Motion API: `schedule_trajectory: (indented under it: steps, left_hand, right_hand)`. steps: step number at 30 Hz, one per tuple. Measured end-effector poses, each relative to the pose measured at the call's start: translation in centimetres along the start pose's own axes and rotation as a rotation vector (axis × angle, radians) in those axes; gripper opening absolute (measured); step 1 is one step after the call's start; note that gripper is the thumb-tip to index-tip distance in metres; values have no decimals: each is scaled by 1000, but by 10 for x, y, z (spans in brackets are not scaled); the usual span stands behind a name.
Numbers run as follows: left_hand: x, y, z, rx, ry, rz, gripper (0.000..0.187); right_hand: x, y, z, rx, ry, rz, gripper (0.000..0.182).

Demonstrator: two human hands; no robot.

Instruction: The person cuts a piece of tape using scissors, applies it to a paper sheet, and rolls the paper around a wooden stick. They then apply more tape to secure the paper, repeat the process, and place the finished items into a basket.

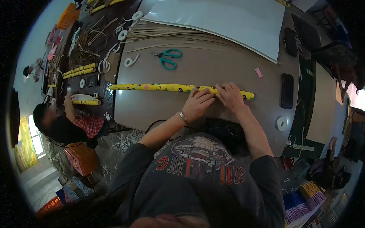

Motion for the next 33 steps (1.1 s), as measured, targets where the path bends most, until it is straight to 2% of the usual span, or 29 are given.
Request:
schedule_trajectory:
  steps: [1,2,4,6,7,9,11,15,18,19,21,24,28,31,33]
  left_hand:
    - [-8,2,2,97,151,-50,38]
    - [-14,4,11,98,150,-50,38]
    - [-48,4,41,-179,61,-134,40]
    - [-72,7,72,-304,-62,-127,44]
    - [-78,15,84,-302,-62,-126,44]
    - [-73,31,103,-260,-16,32,42]
    - [-65,39,111,-254,17,-14,38]
    - [-63,42,110,-204,37,-126,28]
    - [-63,43,107,-158,-16,-203,27]
    - [-62,43,105,-158,-15,-204,27]
    - [-64,43,108,-325,88,-191,28]
    - [-69,35,101,-286,0,-70,29]
    - [-61,42,108,-283,42,-76,28]
    - [-63,42,102,-214,-5,-156,28]
    - [-63,42,102,-312,59,-160,25]
  right_hand:
    - [-1,-1,0,-3,-5,7,42]
    - [-1,-1,0,-6,-12,15,43]
    - [-2,-1,1,-8,-11,3,43]
    - [-2,0,1,-10,-9,-9,43]
    - [-1,0,0,-13,-16,-10,43]
    - [0,0,-1,-15,-21,-14,43]
    - [-2,0,-1,-20,-35,-4,43]
    - [-1,0,-2,-24,-33,-4,44]
    - [-1,0,-2,-38,-35,-23,43]
    - [-2,0,-1,-37,-42,-20,43]
    - [-3,0,-1,-34,-50,-16,43]
    - [-1,-1,-1,-10,-79,22,44]
    - [-2,-2,0,-26,-68,0,43]
    - [-3,-1,0,-28,-58,-17,42]
    - [-4,-1,0,-35,-55,-26,42]
Point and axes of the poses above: each hand's wrist, its own y-axis away from the middle knuckle, its own x-axis out of the palm, z = x × y, the point moved 4 cm from there along -y, towards the middle knuckle, and after that the axes turned 3 degrees about -y, right-handed, at the moved point
